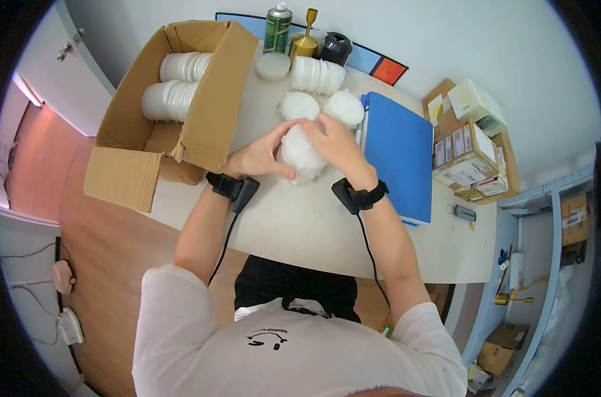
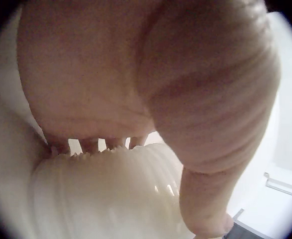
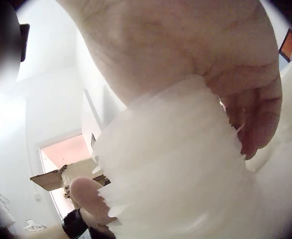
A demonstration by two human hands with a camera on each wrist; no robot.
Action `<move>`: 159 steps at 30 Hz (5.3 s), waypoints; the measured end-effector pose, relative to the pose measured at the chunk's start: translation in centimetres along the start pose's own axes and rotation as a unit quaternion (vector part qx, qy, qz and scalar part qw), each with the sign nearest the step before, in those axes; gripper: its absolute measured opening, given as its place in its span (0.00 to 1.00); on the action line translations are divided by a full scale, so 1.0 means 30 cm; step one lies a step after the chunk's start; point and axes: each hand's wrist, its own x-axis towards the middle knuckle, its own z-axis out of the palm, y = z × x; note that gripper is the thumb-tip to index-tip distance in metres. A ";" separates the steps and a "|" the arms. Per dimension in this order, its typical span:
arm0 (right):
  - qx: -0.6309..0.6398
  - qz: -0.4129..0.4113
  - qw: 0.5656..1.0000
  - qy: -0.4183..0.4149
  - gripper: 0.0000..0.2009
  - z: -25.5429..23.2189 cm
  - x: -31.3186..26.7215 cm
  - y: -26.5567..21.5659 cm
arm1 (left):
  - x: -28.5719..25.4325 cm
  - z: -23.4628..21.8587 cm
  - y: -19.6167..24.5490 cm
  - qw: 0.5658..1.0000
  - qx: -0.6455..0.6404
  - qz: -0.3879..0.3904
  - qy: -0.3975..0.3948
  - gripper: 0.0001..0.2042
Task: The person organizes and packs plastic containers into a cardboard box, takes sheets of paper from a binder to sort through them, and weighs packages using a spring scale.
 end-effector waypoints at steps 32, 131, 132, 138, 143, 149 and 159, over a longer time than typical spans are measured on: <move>-0.169 -0.093 0.981 0.004 0.26 -0.026 0.201 0.011 | -0.020 0.017 0.050 0.994 0.062 -0.085 -0.024 0.44; -0.094 -0.230 0.966 -0.067 0.29 -0.143 -0.245 -0.168 | -0.014 -0.007 0.005 0.996 -0.052 -0.059 -0.036 0.61; -0.072 -0.222 0.970 -0.063 0.29 -0.135 -0.248 -0.159 | -0.014 -0.005 0.008 0.996 -0.050 -0.059 -0.035 0.61; -0.048 -0.242 0.969 -0.025 0.36 -0.079 -0.291 -0.113 | -0.002 0.037 0.025 0.992 -0.112 -0.012 -0.049 0.62; -0.029 -0.189 0.981 -0.040 0.38 -0.073 -0.302 -0.135 | -0.005 0.024 0.007 0.999 -0.022 -0.031 -0.025 0.61; -0.021 -0.129 0.991 0.018 0.37 -0.059 -0.332 -0.106 | -0.027 0.062 0.046 0.996 0.063 -0.062 -0.006 0.49; 0.014 -0.121 0.984 0.132 0.37 -0.019 -0.431 -0.051 | -0.134 0.267 0.072 0.885 0.396 -0.158 0.187 0.52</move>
